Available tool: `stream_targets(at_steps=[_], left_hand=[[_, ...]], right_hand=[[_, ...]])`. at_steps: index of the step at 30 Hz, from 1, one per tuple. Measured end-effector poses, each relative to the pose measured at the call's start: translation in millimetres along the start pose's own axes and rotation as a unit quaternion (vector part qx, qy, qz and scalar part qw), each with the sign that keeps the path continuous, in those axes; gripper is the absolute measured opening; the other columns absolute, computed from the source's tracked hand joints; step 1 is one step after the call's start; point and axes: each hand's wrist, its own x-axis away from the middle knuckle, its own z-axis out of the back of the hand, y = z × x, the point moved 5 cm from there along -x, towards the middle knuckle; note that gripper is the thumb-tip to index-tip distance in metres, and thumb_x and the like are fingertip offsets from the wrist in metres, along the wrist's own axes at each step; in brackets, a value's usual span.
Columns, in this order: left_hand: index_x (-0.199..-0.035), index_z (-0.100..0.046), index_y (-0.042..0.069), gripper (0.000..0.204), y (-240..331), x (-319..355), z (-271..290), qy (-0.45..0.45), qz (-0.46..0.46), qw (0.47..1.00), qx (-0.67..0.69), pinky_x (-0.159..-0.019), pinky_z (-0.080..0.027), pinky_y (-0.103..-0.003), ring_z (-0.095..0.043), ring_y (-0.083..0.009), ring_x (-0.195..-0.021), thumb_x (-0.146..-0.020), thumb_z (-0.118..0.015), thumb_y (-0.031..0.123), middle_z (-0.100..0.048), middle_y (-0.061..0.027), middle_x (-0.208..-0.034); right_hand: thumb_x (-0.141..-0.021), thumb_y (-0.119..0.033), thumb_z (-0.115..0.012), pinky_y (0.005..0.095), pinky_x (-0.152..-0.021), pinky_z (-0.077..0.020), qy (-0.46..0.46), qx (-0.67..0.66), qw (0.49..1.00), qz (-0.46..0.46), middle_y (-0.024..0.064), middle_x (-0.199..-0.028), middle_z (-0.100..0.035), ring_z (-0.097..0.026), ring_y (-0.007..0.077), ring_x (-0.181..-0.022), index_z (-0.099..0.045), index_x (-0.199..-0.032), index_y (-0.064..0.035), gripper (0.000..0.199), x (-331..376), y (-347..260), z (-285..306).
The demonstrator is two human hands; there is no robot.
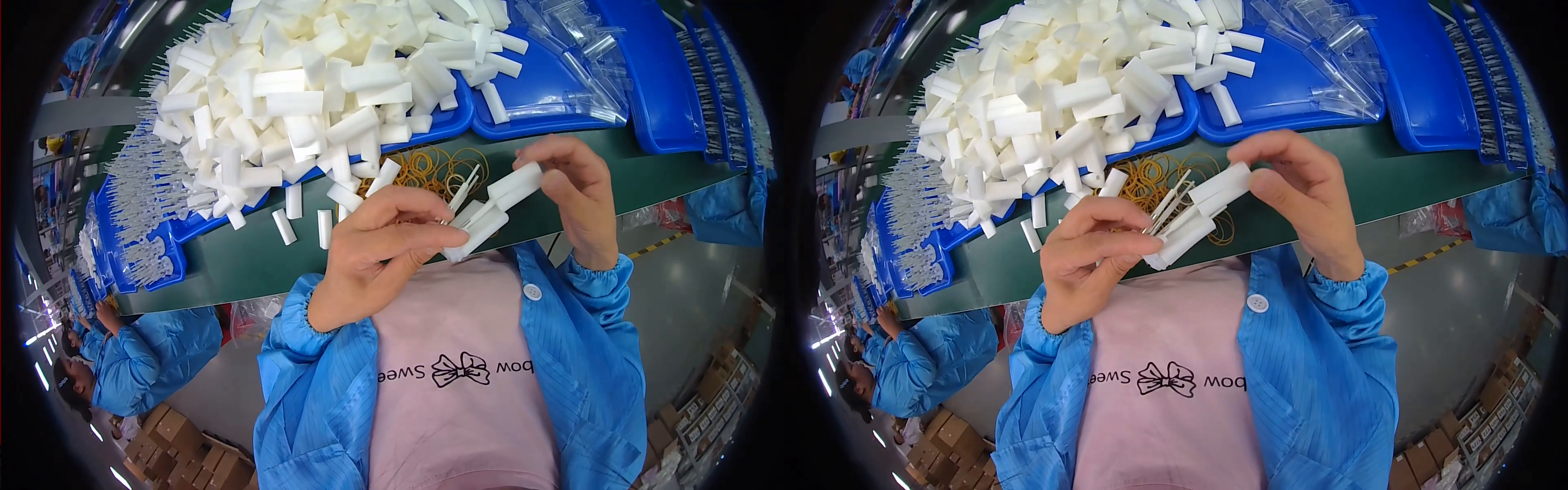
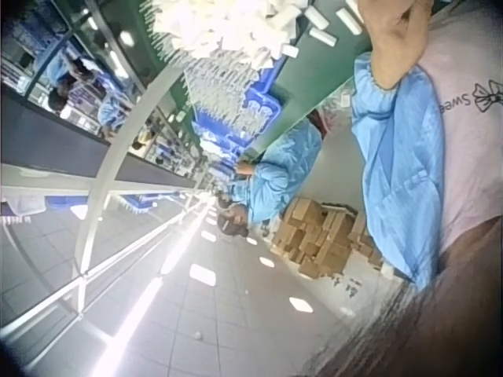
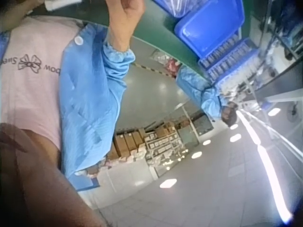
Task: The person assembles small white plastic pieces into a clear plastic holder by hand, then secures them with a rubber band.
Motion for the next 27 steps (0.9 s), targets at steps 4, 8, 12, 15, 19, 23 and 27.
stream_targets(at_steps=[4, 8, 12, 15, 19, 23, 27], left_hand=[[-0.098, -0.068, 0.002, 0.022, -1, -5, -4, 0.016, -0.041, 0.999, 0.016, -0.068, -0.046, -0.026, -0.055, -0.0169, -0.081, -0.077, -0.064, -0.005, -0.051, -0.0121, -0.11], [-0.099, -0.066, 0.001, 0.023, -2, -6, -2, 0.123, 0.034, 0.989, 0.073, -0.07, -0.047, -0.026, -0.055, -0.0165, -0.08, -0.076, -0.068, 0.0, -0.047, -0.0139, -0.116], [-0.096, -0.065, 0.0, 0.024, -6, -8, 3, 0.041, 0.039, 0.998, 0.003, -0.069, -0.05, -0.026, -0.058, -0.0159, -0.079, -0.074, -0.071, 0.002, -0.057, -0.0112, -0.1], [-0.095, -0.065, -0.002, 0.023, -10, -3, 1, 0.077, 0.049, 0.995, 0.048, -0.069, -0.051, -0.026, -0.059, -0.0153, -0.079, -0.073, -0.072, 0.0, -0.059, -0.0099, -0.092], [-0.096, -0.064, -0.002, 0.022, -14, -2, 2, 0.109, 0.07, 0.99, 0.054, -0.071, -0.052, -0.025, -0.06, -0.0147, -0.08, -0.075, -0.07, -0.002, -0.059, -0.0101, -0.094], [-0.097, -0.062, -0.002, 0.021, -16, -1, 4, 0.131, 0.101, 0.984, 0.067, -0.073, -0.052, -0.025, -0.06, -0.0142, -0.081, -0.077, -0.068, -0.003, -0.059, -0.0094, -0.094], [-0.097, -0.063, -0.001, 0.02, -15, 0, 4, 0.151, 0.091, 0.983, 0.055, -0.072, -0.05, -0.024, -0.06, -0.0139, -0.081, -0.077, -0.068, -0.003, -0.06, -0.0093, -0.095]], right_hand=[[-0.083, -0.007, -0.064, 0.028, -0.086, -0.0405, 0.04, -0.033, 0.996, -0.074, 0.0072, -0.097, -0.059, -0.054, 0.0156, -0.095, -0.06, -0.096, 0.0011, 0.016, 0, 9, -14], [-0.081, -0.006, -0.066, 0.0283, -0.084, -0.0409, 0.013, -0.016, 1.0, 0.011, 0.0066, -0.095, -0.06, -0.053, 0.0153, -0.093, -0.061, -0.091, -0.0005, 0.013, 1, 13, -29], [-0.079, -0.006, -0.068, 0.0289, -0.083, -0.041, 0.02, 0.078, 0.993, 0.091, 0.0078, -0.094, -0.06, -0.053, 0.0165, -0.092, -0.062, -0.092, -0.0003, 0.016, 8, -2, -28], [-0.079, -0.008, -0.068, 0.0281, -0.083, -0.0408, -0.002, 0.077, 0.995, 0.055, 0.0078, -0.094, -0.061, -0.053, 0.0164, -0.091, -0.063, -0.092, 0.0009, 0.016, 0, -7, -26], [-0.077, -0.01, -0.068, 0.0276, -0.08, -0.042, 0.112, 0.105, 0.986, 0.065, 0.0071, -0.092, -0.063, -0.055, 0.017, -0.086, -0.064, -0.092, -0.0011, 0.018, -32, -6, 3], [-0.072, -0.017, -0.071, 0.0312, -0.071, -0.0449, 0.095, 0.503, 0.856, 0.072, 0.0075, -0.088, -0.062, -0.058, 0.022, -0.079, -0.064, -0.089, -0.0057, 0.021, -64, 3, 23], [-0.07, -0.025, -0.072, 0.0363, -0.065, -0.0457, 0.024, 0.613, 0.788, 0.057, 0.0085, -0.082, -0.062, -0.059, 0.0269, -0.079, -0.062, -0.084, -0.0059, 0.026, -78, 14, 25]])
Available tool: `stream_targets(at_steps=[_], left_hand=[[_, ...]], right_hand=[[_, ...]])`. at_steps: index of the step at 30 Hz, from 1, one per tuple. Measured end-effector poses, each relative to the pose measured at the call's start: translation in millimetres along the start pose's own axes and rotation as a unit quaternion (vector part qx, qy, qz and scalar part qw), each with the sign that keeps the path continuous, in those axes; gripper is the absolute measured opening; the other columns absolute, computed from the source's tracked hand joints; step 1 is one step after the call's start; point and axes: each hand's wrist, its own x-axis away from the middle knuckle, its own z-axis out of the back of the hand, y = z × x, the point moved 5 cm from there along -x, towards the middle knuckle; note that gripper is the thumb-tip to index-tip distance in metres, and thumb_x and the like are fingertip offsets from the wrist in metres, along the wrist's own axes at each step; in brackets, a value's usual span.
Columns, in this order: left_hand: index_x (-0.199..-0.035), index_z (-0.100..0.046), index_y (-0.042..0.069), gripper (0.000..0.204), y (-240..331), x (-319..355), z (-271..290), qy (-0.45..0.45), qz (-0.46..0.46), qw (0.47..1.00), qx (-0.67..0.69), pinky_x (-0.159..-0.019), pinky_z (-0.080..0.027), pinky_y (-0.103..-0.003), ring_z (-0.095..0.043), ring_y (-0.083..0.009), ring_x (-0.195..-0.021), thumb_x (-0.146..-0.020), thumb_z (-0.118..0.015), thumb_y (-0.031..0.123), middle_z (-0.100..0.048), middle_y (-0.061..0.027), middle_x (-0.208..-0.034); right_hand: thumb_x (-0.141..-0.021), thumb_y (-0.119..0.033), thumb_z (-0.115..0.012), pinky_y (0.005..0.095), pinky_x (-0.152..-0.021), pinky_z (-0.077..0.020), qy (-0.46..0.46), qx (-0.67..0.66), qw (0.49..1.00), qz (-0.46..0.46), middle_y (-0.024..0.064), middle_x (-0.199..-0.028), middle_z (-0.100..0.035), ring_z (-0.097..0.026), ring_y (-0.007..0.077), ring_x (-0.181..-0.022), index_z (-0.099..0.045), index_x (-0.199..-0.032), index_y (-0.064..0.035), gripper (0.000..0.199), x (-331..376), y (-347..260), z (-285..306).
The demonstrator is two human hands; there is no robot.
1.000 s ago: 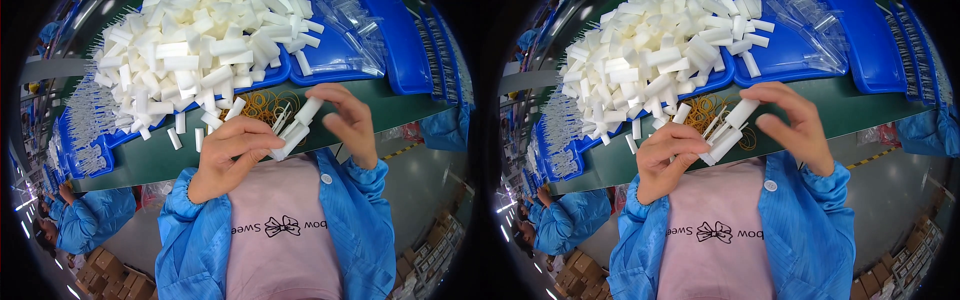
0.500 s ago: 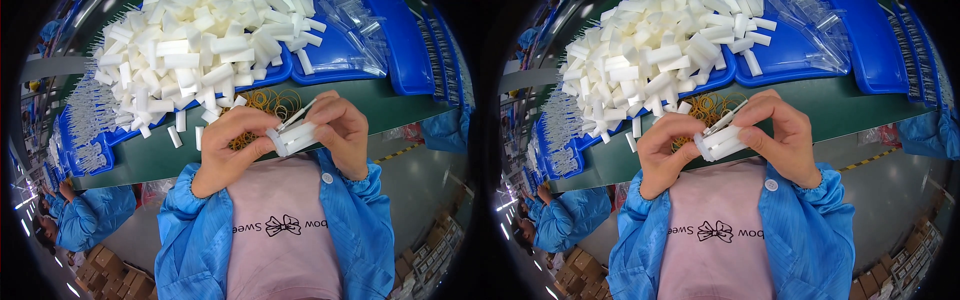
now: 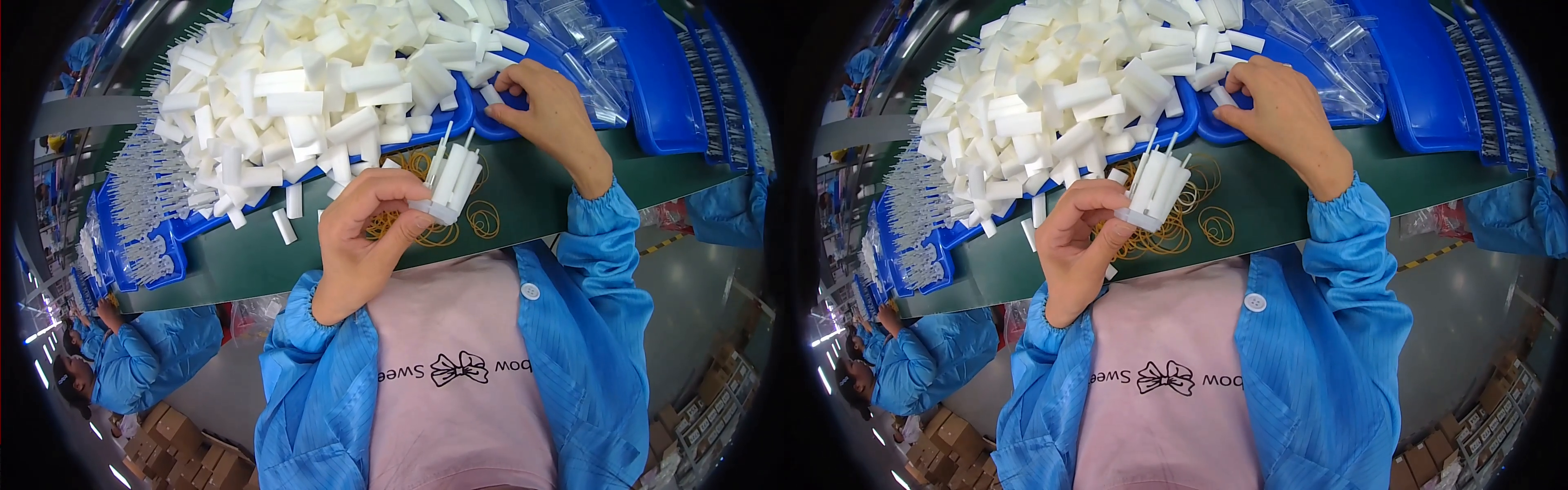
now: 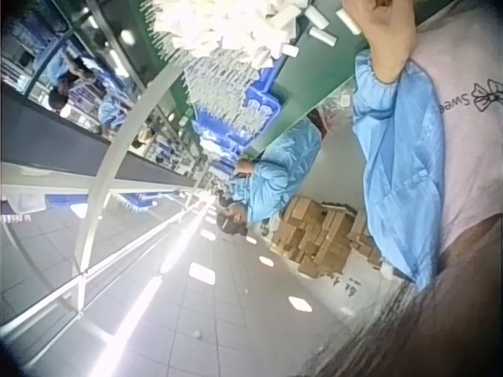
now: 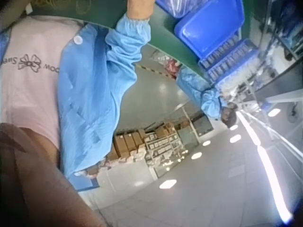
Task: The person assembles small white plastic pieces into a clear plastic holder by hand, then secures them with a rubber band.
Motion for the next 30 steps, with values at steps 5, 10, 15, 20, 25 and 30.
stream_targets(at_steps=[5, 10, 15, 20, 25, 30], left_hand=[[-0.094, -0.066, 0.0, 0.019, 2, 0, 5, 0.003, -0.039, 0.997, -0.064, -0.069, -0.048, -0.025, -0.059, -0.0164, -0.079, -0.075, -0.067, -0.003, -0.062, -0.0097, -0.093], [-0.092, -0.068, 0.001, 0.019, 13, 0, 2, -0.018, -0.058, 0.997, -0.049, -0.068, -0.047, -0.026, -0.059, -0.018, -0.079, -0.074, -0.067, -0.005, -0.062, -0.0105, -0.091], [-0.094, -0.069, 0.001, 0.023, 20, -1, 0, -0.033, -0.066, 0.997, -0.039, -0.064, -0.047, -0.025, -0.06, -0.0168, -0.079, -0.073, -0.066, -0.007, -0.062, -0.0108, -0.092], [-0.093, -0.069, 0.001, 0.023, 24, 0, 0, -0.033, -0.068, 0.996, -0.051, -0.063, -0.047, -0.024, -0.06, -0.0167, -0.077, -0.073, -0.065, -0.009, -0.062, -0.0108, -0.091], [-0.089, -0.069, 0.0, 0.022, 34, 4, -4, -0.073, -0.132, 0.982, -0.117, -0.065, -0.047, -0.028, -0.059, -0.0203, -0.077, -0.069, -0.067, -0.007, -0.062, -0.0124, -0.089], [-0.091, -0.07, 0.003, 0.039, 48, 6, -12, -0.111, -0.249, 0.939, -0.209, -0.063, -0.048, -0.03, -0.06, -0.0235, -0.075, -0.054, -0.064, -0.009, -0.062, -0.0113, -0.088]], right_hand=[[-0.073, -0.017, -0.069, 0.0349, -0.063, -0.0474, 0.044, 0.013, 0.999, 0.024, 0.0089, -0.082, -0.063, -0.061, 0.0267, -0.075, -0.062, -0.086, -0.0056, 0.018, 7, -9, 10], [-0.075, 0.002, -0.064, 0.0262, -0.061, -0.0492, 0.124, -0.14, 0.978, 0.088, 0.0087, -0.095, -0.065, -0.062, 0.0204, -0.072, -0.063, -0.093, -0.0035, 0.019, 30, -41, 31], [-0.072, 0.008, -0.066, 0.0267, -0.071, -0.0519, 0.143, -0.126, 0.973, 0.133, 0.0116, -0.099, -0.065, -0.065, 0.0213, -0.084, -0.063, -0.094, -0.0019, 0.024, 39, -59, 37], [-0.075, 0.006, -0.065, 0.0272, -0.072, -0.0517, 0.137, -0.168, 0.963, 0.159, 0.0129, -0.104, -0.063, -0.064, 0.0223, -0.089, -0.064, -0.095, -0.0023, 0.022, 39, -64, 38], [-0.083, 0.0, -0.061, 0.027, -0.08, -0.049, 0.051, -0.519, 0.853, 0.015, 0.0112, -0.105, -0.061, -0.062, 0.0181, -0.093, -0.059, -0.103, 0.002, 0.02, 40, -48, 32], [-0.085, -0.009, -0.062, 0.0345, -0.091, -0.0458, -0.044, -0.659, 0.748, -0.067, 0.0073, -0.092, -0.058, -0.061, 0.0167, -0.089, -0.05, -0.112, 0.0006, 0.031, 40, -45, 17]])
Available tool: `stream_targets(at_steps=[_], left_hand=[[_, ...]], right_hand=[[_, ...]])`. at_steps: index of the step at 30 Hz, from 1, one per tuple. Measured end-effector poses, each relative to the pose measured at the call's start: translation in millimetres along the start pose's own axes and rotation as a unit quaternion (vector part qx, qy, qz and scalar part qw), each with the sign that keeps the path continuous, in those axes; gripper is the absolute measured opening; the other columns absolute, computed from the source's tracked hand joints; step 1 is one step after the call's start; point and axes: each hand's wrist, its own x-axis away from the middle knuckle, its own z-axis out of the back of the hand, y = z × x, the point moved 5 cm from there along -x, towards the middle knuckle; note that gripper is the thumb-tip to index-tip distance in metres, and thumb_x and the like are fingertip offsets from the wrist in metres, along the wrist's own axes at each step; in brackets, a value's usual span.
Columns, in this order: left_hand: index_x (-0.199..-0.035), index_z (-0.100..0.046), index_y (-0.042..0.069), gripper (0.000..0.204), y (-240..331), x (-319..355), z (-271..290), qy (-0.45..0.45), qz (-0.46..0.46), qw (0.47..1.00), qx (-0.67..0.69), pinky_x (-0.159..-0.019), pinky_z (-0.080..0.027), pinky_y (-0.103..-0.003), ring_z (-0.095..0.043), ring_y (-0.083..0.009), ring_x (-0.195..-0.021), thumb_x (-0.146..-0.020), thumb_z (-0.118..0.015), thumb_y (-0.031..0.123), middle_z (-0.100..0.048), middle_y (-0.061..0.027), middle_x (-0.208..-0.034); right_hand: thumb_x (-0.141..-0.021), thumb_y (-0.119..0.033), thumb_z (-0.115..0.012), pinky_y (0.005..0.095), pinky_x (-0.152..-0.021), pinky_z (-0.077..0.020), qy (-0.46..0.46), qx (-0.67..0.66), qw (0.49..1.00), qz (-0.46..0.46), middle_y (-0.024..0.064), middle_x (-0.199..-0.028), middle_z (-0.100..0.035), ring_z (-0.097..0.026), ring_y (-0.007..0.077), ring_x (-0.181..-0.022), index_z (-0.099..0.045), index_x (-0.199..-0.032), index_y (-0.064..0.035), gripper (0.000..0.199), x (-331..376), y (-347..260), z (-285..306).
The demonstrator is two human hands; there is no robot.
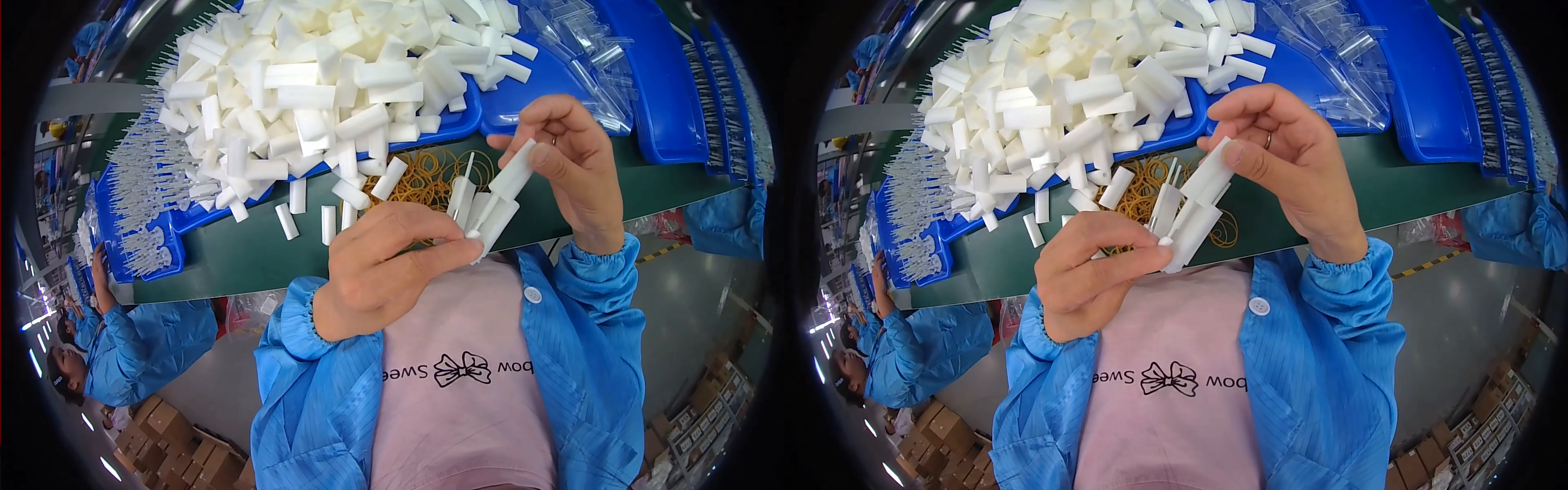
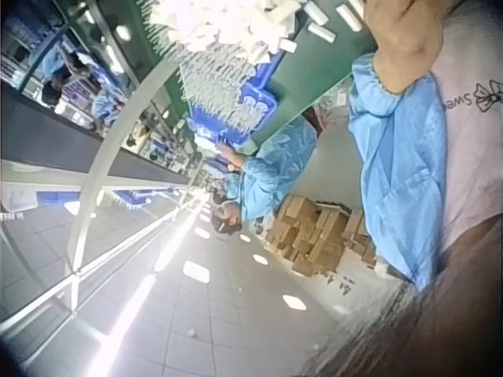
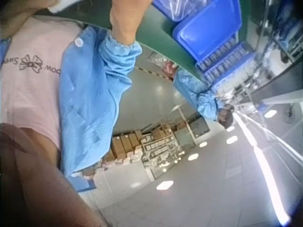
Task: The person assembles small white plastic pieces into a clear plastic holder by hand, then secures them with a rubber band.
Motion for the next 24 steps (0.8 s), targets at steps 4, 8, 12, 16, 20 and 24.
stream_targets(at_steps=[4, 8, 12, 16, 20, 24], left_hand=[[-0.092, -0.07, 0.003, 0.042, 3, -1, 0, -0.007, -0.015, 1.0, -0.015, -0.064, -0.048, -0.031, -0.06, -0.0237, -0.076, -0.053, -0.064, -0.008, -0.062, -0.0113, -0.089], [-0.091, -0.07, 0.004, 0.031, 5, -1, -1, 0.076, 0.021, 0.997, -0.015, -0.062, -0.049, -0.029, -0.061, -0.0229, -0.074, -0.06, -0.068, -0.004, -0.062, -0.0107, -0.087], [-0.092, -0.069, 0.003, 0.027, -2, -1, 5, 0.129, 0.107, 0.985, -0.041, -0.062, -0.05, -0.028, -0.062, -0.0228, -0.071, -0.066, -0.073, 0.0, -0.062, -0.011, -0.087], [-0.091, -0.068, 0.002, 0.025, -15, 9, 2, 0.049, 0.114, 0.992, 0.0, -0.062, -0.05, -0.028, -0.062, -0.0217, -0.073, -0.067, -0.072, -0.003, -0.062, -0.0115, -0.091], [-0.09, -0.068, 0.002, 0.024, -21, 11, 4, 0.079, 0.131, 0.988, -0.005, -0.061, -0.048, -0.027, -0.06, -0.0197, -0.074, -0.067, -0.07, -0.006, -0.061, -0.0104, -0.091], [-0.09, -0.068, 0.002, 0.025, -20, 9, 4, 0.087, 0.116, 0.989, -0.014, -0.061, -0.047, -0.025, -0.058, -0.0184, -0.074, -0.067, -0.067, -0.009, -0.059, -0.0092, -0.091]], right_hand=[[-0.084, -0.005, -0.063, 0.0248, -0.085, -0.0455, -0.038, -0.056, 0.997, -0.021, 0.004, -0.092, -0.056, -0.057, 0.0104, -0.089, -0.053, -0.111, 0.0005, 0.03, 0, 4, -10], [-0.083, -0.004, -0.064, 0.0226, -0.077, -0.0434, -0.045, 0.008, 0.999, -0.018, 0.0027, -0.091, -0.056, -0.053, 0.0073, -0.085, -0.054, -0.109, 0.0007, 0.028, 10, -5, -29], [-0.082, -0.006, -0.065, 0.0239, -0.077, -0.0433, -0.03, 0.04, 0.998, 0.031, 0.0046, -0.096, -0.057, -0.053, 0.0087, -0.086, -0.057, -0.105, 0.0008, 0.026, 19, -7, -31], [-0.082, -0.005, -0.063, 0.0246, -0.078, -0.0434, -0.079, 0.13, 0.987, 0.044, 0.0048, -0.098, -0.058, -0.054, 0.0102, -0.086, -0.059, -0.104, 0.0, 0.022, 4, -17, -30], [-0.08, -0.008, -0.062, 0.028, -0.079, -0.0449, 0.1, 0.488, 0.845, 0.194, 0.0056, -0.098, -0.06, -0.056, 0.0165, -0.086, -0.064, -0.1, -0.0054, 0.02, -44, -26, 31], [-0.079, -0.013, -0.063, 0.0343, -0.077, -0.046, 0.124, 0.687, 0.666, 0.265, 0.007, -0.098, -0.061, -0.057, 0.0245, -0.087, -0.065, -0.099, -0.0091, 0.02, -72, -1, 75]])
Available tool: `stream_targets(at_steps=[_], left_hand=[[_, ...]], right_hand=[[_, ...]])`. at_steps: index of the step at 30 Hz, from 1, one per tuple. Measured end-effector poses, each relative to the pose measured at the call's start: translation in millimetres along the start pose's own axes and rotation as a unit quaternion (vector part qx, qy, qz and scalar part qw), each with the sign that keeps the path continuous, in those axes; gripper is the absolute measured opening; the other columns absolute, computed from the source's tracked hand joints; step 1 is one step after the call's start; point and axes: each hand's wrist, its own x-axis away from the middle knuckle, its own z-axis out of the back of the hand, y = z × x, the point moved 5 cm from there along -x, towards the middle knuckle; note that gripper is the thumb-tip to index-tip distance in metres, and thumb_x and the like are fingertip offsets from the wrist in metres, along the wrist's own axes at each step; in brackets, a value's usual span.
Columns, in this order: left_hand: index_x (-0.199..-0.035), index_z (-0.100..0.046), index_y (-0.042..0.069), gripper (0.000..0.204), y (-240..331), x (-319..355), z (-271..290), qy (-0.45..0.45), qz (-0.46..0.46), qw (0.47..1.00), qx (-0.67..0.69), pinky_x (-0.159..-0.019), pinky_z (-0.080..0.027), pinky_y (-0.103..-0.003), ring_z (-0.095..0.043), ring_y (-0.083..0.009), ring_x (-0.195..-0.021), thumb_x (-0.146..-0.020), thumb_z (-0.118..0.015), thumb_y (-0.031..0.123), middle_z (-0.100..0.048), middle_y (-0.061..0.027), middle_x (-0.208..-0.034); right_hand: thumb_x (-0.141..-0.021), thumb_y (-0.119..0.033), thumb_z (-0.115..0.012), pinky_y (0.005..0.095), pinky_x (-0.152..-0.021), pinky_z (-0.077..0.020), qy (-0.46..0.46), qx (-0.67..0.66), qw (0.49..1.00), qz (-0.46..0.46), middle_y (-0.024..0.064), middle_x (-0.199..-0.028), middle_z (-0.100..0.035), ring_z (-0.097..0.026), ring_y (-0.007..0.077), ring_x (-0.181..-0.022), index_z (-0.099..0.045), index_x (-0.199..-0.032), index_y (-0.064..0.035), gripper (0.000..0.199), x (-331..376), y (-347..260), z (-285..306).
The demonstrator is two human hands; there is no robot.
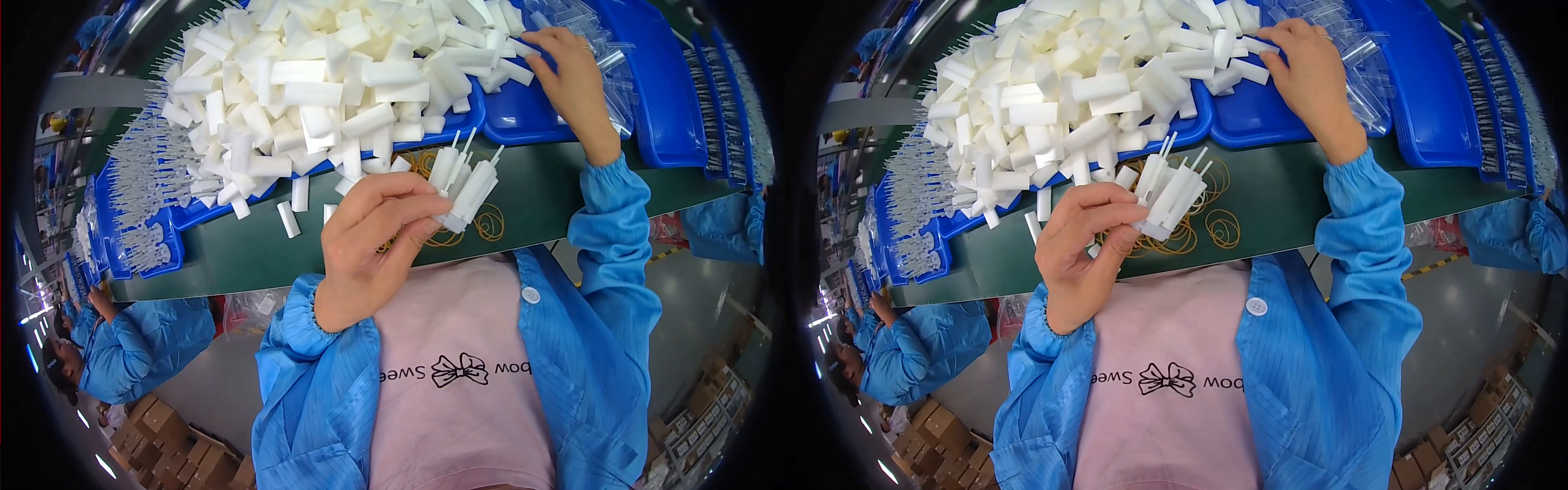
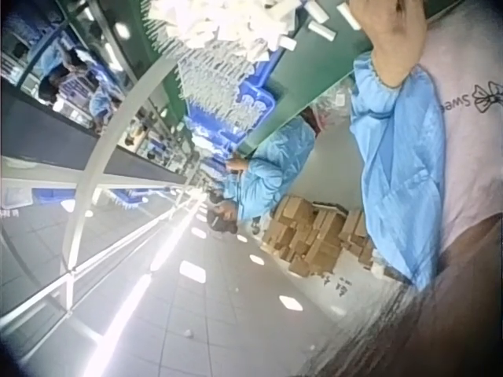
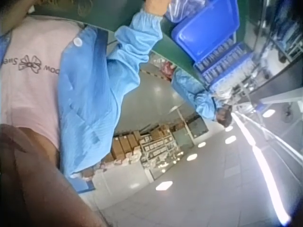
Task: The person assembles small white plastic pieces into a clear plastic holder by hand, then secures them with a rubber band.
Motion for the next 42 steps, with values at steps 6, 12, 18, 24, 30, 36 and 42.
stream_targets(at_steps=[6, 12, 18, 24, 30, 36, 42], left_hand=[[-0.091, -0.069, 0.002, 0.027, -1, 1, 5, 0.009, 0.008, 1.0, 0.021, -0.059, -0.045, -0.025, -0.056, -0.0165, -0.071, -0.067, -0.067, -0.01, -0.058, -0.0087, -0.09], [-0.09, -0.07, 0.003, 0.031, 5, -2, 6, 0.0, -0.069, 0.996, 0.053, -0.058, -0.044, -0.026, -0.057, -0.0188, -0.071, -0.062, -0.07, -0.009, -0.06, -0.009, -0.087], [-0.09, -0.07, 0.003, 0.035, 16, -8, 3, -0.025, -0.117, 0.991, 0.058, -0.057, -0.044, -0.027, -0.057, -0.0205, -0.071, -0.056, -0.071, -0.008, -0.062, -0.0097, -0.086], [-0.088, -0.071, 0.004, 0.038, 15, -8, 4, -0.018, -0.118, 0.992, 0.049, -0.056, -0.044, -0.026, -0.057, -0.0197, -0.07, -0.052, -0.071, -0.006, -0.062, -0.0091, -0.085], [-0.083, -0.072, 0.008, 0.029, 23, -8, 4, -0.073, -0.145, 0.987, -0.006, -0.056, -0.045, -0.027, -0.057, -0.019, -0.07, -0.055, -0.073, -0.002, -0.061, -0.0071, -0.082], [-0.083, -0.072, 0.01, 0.03, 32, -8, 3, -0.116, -0.215, 0.968, -0.06, -0.055, -0.046, -0.026, -0.057, -0.0173, -0.07, -0.054, -0.076, 0.004, -0.06, -0.0034, -0.082], [-0.084, -0.072, 0.01, 0.034, 40, -5, -5, -0.091, -0.234, 0.964, -0.091, -0.058, -0.049, -0.027, -0.057, -0.0178, -0.073, -0.05, -0.075, 0.006, -0.06, -0.0025, -0.085]], right_hand=[[-0.081, -0.016, -0.062, 0.0393, -0.072, -0.0447, -0.068, 0.08, 0.994, -0.034, 0.0053, -0.091, -0.063, -0.057, 0.0269, -0.085, -0.065, -0.094, -0.0104, 0.015, 5, -2, 2], [-0.079, -0.008, -0.064, 0.0318, -0.075, -0.0451, -0.008, -0.176, 0.977, -0.119, 0.0064, -0.088, -0.065, -0.061, 0.0247, -0.078, -0.065, -0.094, -0.0081, 0.014, 22, -59, 59], [-0.074, -0.001, -0.067, 0.0339, -0.079, -0.0451, -0.019, -0.176, 0.984, -0.009, 0.0053, -0.093, -0.066, -0.063, 0.0212, -0.081, -0.065, -0.095, -0.0065, 0.022, 30, -91, 74], [-0.073, 0.0, -0.067, 0.0372, -0.081, -0.0446, -0.032, -0.178, 0.983, 0.032, 0.0049, -0.094, -0.067, -0.063, 0.0207, -0.083, -0.065, -0.096, -0.0067, 0.024, 29, -96, 73], [-0.072, 0.004, -0.064, 0.031, -0.075, -0.0458, -0.078, -0.306, 0.949, 0.008, 0.0093, -0.095, -0.065, -0.062, 0.0208, -0.08, -0.065, -0.098, -0.0041, 0.027, 28, -87, 74], [-0.089, -0.022, -0.055, 0.0212, -0.058, -0.0384, -0.265, -0.581, 0.751, -0.167, 0.005, -0.082, -0.057, -0.048, 0.0082, -0.066, -0.064, -0.095, 0.0026, 0.027, 31, -67, 69], [-0.091, -0.023, -0.054, 0.0235, -0.059, -0.0338, -0.258, -0.538, 0.786, -0.163, 0.0041, -0.076, -0.051, -0.043, 0.0098, -0.067, -0.057, -0.079, 0.0021, 0.028, 34, -79, 57]])
